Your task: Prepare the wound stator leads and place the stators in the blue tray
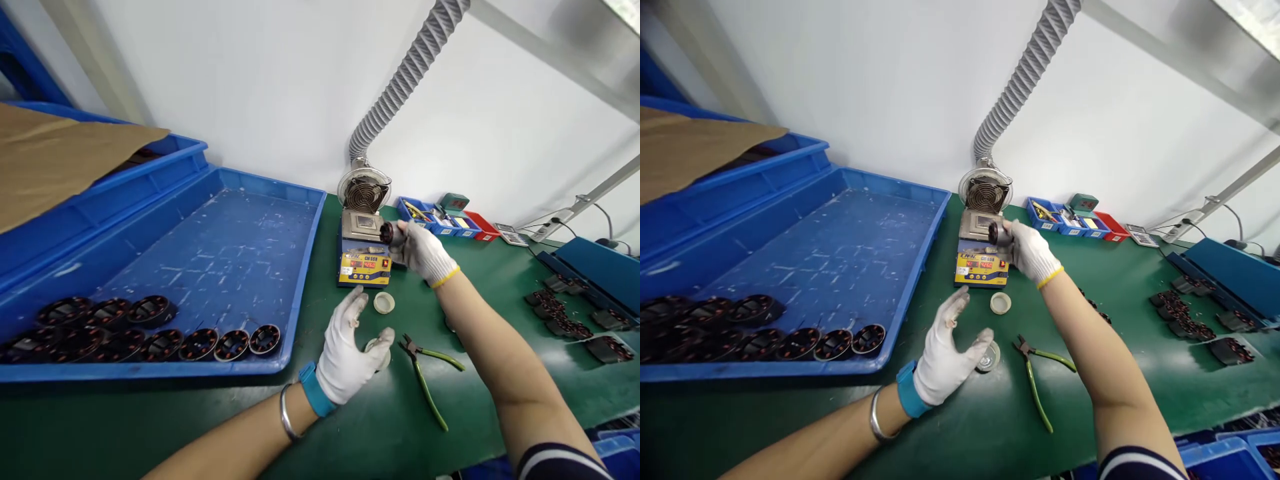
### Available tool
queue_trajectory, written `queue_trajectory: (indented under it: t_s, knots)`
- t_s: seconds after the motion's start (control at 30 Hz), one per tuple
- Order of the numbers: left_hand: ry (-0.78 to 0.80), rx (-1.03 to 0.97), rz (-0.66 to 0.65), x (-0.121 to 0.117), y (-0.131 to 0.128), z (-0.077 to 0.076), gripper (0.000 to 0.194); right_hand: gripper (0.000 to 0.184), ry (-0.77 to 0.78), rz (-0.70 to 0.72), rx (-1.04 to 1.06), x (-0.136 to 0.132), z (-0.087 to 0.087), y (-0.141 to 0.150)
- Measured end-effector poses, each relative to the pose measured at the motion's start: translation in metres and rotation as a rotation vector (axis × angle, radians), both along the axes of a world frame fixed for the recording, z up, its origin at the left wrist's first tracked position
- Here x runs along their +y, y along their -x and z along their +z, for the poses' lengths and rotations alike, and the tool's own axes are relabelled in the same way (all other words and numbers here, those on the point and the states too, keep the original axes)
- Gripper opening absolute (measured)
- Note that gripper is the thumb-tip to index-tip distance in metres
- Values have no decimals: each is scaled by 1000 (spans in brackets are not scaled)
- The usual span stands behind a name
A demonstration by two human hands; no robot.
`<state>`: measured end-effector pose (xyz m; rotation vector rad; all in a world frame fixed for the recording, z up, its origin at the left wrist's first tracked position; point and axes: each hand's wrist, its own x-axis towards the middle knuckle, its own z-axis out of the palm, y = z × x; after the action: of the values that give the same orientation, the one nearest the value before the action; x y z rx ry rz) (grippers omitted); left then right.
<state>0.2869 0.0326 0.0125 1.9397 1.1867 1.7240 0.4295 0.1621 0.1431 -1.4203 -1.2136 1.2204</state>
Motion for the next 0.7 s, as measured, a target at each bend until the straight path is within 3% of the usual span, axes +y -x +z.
queue_trajectory:
  t_s: [0.1, 0.17, 0.23, 0.47, 0.57, 0.63, 0.7]
  knots:
    - [-7, -8, 90, -3, 5, 31, 57, 36, 46, 143, 150, -58, -27, 6]
    - [57, 37, 117, -3, 11, 49, 42, 46, 64, 256, 325, -89, -43, 9]
    - [127, 93, 133, -4, 18, 61, 29, 45, 48, 274, 391, -109, -55, 10]
    - [99, 368, 80, -7, 43, 79, 22, 51, 41, 422, 385, -113, -71, 22]
    - [183, 584, 111, 0, 68, 83, 23, 51, -19, 441, 190, -114, -73, 21]
    - [258, 752, 195, 7, 98, 87, 25, 50, -116, 372, -75, -121, -74, 10]
    - [301, 762, 237, 15, 132, 90, 24, 48, -210, 292, -339, -133, -74, -10]
